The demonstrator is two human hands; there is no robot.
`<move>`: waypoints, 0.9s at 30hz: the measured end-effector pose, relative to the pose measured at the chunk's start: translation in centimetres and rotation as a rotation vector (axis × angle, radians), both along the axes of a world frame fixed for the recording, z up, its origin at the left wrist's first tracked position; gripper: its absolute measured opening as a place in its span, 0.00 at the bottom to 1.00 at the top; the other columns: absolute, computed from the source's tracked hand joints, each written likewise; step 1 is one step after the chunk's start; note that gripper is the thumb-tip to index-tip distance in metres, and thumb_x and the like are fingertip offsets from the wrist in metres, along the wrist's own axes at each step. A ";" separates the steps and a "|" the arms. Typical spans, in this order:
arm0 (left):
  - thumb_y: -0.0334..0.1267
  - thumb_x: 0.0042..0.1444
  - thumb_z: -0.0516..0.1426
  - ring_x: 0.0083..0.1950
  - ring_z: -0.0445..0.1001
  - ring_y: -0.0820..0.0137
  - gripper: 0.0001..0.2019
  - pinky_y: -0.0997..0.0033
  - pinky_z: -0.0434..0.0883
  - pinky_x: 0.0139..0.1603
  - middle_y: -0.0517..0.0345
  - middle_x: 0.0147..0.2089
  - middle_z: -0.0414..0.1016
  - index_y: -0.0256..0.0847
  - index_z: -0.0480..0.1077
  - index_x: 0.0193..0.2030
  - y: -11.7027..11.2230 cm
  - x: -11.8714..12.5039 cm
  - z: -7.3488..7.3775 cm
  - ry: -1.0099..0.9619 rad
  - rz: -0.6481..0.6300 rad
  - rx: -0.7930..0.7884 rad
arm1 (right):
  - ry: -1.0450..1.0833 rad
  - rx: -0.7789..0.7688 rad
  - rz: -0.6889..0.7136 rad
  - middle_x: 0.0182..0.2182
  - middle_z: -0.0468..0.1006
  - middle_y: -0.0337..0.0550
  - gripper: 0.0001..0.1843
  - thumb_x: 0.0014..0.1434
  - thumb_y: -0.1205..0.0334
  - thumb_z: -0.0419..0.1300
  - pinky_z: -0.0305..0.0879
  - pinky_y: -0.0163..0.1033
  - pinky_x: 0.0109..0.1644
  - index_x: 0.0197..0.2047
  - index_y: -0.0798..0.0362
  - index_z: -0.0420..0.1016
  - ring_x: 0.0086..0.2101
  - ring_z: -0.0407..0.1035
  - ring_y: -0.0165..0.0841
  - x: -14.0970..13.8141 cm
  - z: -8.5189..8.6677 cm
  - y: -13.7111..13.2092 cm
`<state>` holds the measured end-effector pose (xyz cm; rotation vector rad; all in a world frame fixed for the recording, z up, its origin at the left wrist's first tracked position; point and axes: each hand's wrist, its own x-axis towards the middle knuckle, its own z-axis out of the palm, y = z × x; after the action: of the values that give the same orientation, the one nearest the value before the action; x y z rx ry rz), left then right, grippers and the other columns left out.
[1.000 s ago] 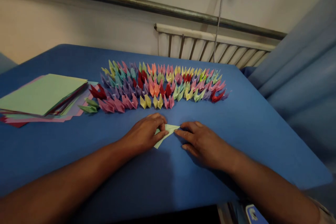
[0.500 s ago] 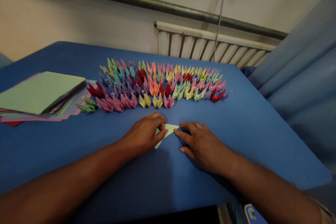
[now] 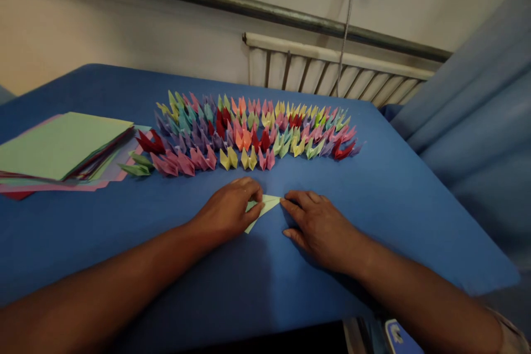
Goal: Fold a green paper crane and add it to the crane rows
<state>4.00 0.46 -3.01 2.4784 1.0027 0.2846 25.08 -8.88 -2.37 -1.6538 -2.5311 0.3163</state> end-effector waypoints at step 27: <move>0.33 0.63 0.52 0.48 0.73 0.67 0.11 0.67 0.68 0.51 0.55 0.46 0.75 0.40 0.76 0.43 0.5 -0.8 -0.6 -0.063 -0.124 0.019 | -0.136 0.029 -0.094 0.64 0.63 0.58 0.36 0.65 0.45 0.55 0.61 0.56 0.58 0.66 0.63 0.62 0.57 0.60 0.52 -0.7 -0.5 -0.3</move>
<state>3.15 0.98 -3.65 2.5199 0.8206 0.3317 24.35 -9.22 -2.85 -1.8358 -2.5272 0.1630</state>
